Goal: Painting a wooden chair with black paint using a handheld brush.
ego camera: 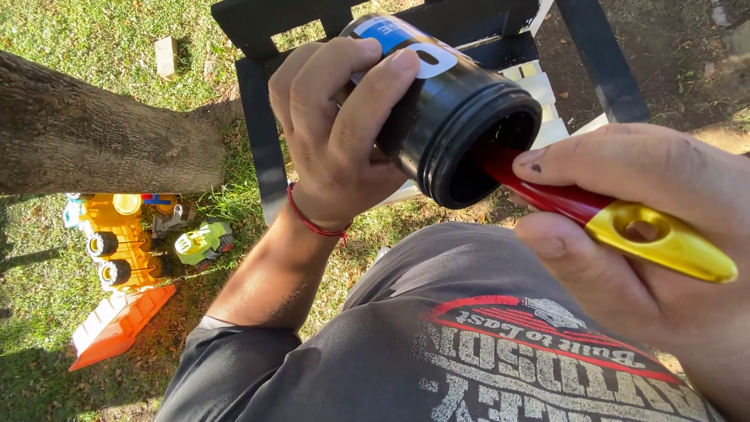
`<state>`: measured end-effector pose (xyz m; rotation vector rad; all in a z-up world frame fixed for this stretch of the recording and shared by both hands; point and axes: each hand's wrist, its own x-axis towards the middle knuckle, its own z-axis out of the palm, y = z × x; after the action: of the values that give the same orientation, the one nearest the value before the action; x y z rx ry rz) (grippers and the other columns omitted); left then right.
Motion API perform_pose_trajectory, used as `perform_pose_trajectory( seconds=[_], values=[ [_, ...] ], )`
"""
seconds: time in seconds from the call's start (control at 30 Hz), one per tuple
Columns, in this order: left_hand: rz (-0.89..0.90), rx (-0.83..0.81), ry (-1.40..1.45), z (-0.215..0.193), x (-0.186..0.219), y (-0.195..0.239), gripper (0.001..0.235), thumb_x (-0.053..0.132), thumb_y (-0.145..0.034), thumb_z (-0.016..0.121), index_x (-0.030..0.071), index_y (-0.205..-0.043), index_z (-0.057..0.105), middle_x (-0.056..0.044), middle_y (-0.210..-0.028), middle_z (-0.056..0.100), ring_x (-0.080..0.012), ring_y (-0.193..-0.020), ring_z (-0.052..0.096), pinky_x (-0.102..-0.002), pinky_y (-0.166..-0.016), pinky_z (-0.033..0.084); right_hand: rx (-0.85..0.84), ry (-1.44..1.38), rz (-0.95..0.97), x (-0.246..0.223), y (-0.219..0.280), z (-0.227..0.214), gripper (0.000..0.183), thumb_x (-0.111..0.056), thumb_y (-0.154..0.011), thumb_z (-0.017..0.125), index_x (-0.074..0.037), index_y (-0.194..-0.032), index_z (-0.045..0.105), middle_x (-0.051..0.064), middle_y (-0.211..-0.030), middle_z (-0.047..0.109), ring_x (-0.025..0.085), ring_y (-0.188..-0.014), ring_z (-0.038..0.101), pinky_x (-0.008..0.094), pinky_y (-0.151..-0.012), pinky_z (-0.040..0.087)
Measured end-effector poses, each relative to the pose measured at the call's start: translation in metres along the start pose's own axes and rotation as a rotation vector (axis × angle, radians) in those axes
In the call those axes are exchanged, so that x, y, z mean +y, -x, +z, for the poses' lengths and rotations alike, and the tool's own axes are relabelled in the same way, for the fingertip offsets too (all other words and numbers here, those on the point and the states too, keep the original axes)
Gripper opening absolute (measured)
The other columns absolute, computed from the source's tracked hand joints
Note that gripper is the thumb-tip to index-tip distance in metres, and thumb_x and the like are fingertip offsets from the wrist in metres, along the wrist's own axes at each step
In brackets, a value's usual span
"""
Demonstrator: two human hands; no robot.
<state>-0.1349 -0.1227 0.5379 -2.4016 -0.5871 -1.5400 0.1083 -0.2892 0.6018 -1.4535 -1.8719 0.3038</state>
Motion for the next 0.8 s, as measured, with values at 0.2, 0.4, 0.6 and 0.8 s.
perform_pose_trajectory(
  seconds=[0.2,0.4,0.6,0.8],
  values=[
    [-0.020,-0.018,0.014,0.005,0.002,0.003,0.037,0.041,-0.102,0.067,0.017,-0.128,0.055,-0.008,-0.124,0.051,-0.0279,-0.108,0.056,-0.042,-0.096,0.057,0.104,-0.008,-0.045,-0.033,-0.014,0.026,0.039,-0.015,-0.092,0.056,0.018,-0.111,0.064,0.026,-0.103,0.067,0.024,-0.071,0.062,0.030,-0.063,0.044],
    [-0.162,-0.050,0.099,0.013,0.007,0.006,0.040,0.029,-0.098,0.074,0.013,-0.129,0.054,-0.009,-0.121,0.055,-0.0275,-0.111,0.064,-0.042,-0.104,0.051,0.158,0.158,0.215,-0.016,0.027,0.025,0.047,-0.024,-0.111,0.034,0.000,-0.103,0.074,0.006,-0.108,0.063,0.017,-0.094,0.059,0.026,-0.088,0.039],
    [-0.251,-0.098,0.108,0.023,0.006,0.016,0.060,0.041,-0.092,0.085,0.015,-0.133,0.049,-0.007,-0.124,0.054,-0.0268,-0.115,0.064,-0.043,-0.107,0.046,0.185,-0.024,0.606,-0.019,0.020,0.022,0.049,-0.031,-0.122,0.025,-0.022,-0.097,0.066,-0.025,-0.096,0.052,0.002,-0.102,0.046,0.019,-0.112,0.030],
    [-0.310,-0.184,0.124,0.031,0.004,0.022,0.068,0.044,-0.089,0.089,0.016,-0.136,0.047,-0.008,-0.127,0.052,-0.0288,-0.121,0.060,-0.046,-0.108,0.044,0.748,-0.599,0.648,0.038,0.010,0.061,0.047,-0.055,-0.101,0.041,-0.016,-0.125,0.052,0.004,-0.058,0.042,0.019,-0.053,0.050,0.029,-0.068,0.059]
  ],
)
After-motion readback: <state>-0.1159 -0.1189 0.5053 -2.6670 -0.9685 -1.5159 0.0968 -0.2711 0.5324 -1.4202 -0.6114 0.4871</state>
